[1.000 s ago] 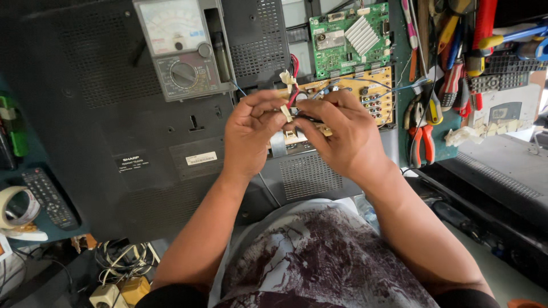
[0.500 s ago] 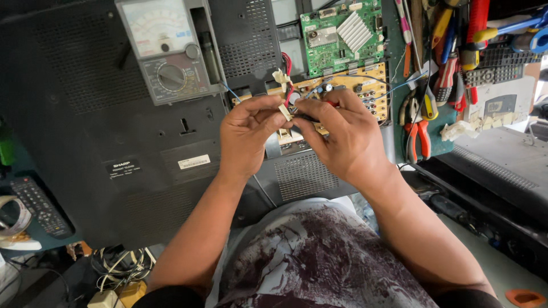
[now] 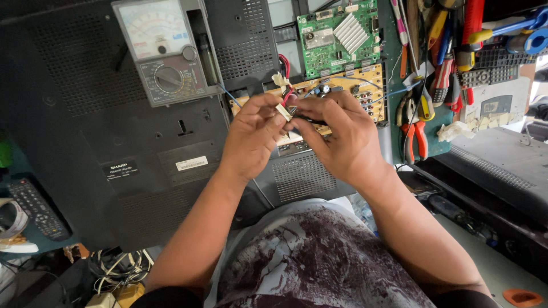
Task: The person works on the back of a disassembled television, using a multimeter to test components on the circuit board. They connect the multimeter probes to various points on the board and handle wires and connectors throughout the process.
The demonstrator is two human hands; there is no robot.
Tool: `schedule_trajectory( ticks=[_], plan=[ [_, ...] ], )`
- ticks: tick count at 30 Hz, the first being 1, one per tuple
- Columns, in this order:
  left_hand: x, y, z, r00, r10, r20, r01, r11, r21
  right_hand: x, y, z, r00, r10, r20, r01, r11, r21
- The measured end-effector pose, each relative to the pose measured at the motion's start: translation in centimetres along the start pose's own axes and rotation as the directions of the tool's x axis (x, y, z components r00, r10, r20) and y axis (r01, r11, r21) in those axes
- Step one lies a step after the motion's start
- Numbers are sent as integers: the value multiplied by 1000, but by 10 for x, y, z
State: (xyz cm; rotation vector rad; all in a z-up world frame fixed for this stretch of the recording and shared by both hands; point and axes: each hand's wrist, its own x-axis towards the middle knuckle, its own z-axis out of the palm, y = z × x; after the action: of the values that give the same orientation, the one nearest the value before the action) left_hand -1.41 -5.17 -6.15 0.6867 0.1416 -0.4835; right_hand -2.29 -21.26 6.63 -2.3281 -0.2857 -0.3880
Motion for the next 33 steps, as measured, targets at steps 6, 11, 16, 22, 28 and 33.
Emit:
schedule_trajectory(
  ticks=[6, 11, 16, 22, 28, 33],
  plan=[
    [6, 9, 7, 1000, -16, -3, 16, 997, 75, -6, 0, -8, 974, 225, 19, -226, 970, 88],
    [-2, 34, 36, 983, 181, -31, -137, 833, 536, -13, 10, -12, 900, 429, 74, -435, 888, 148],
    [-2, 32, 41, 947, 320, 23, -241, 663, 709, -22, 20, -10, 829, 552, 91, -559, 816, 147],
    [-3, 32, 48, 975, 221, -18, -181, 840, 512, -22, 11, -9, 825, 558, 85, -565, 814, 138],
    [-5, 37, 41, 998, -42, -56, 45, 998, 50, -14, 0, -14, 963, 269, 16, -269, 963, -1],
    [-3, 27, 28, 999, -38, -23, 37, 999, -32, -9, 0, -14, 996, 82, 32, -80, 995, -64]
  ],
)
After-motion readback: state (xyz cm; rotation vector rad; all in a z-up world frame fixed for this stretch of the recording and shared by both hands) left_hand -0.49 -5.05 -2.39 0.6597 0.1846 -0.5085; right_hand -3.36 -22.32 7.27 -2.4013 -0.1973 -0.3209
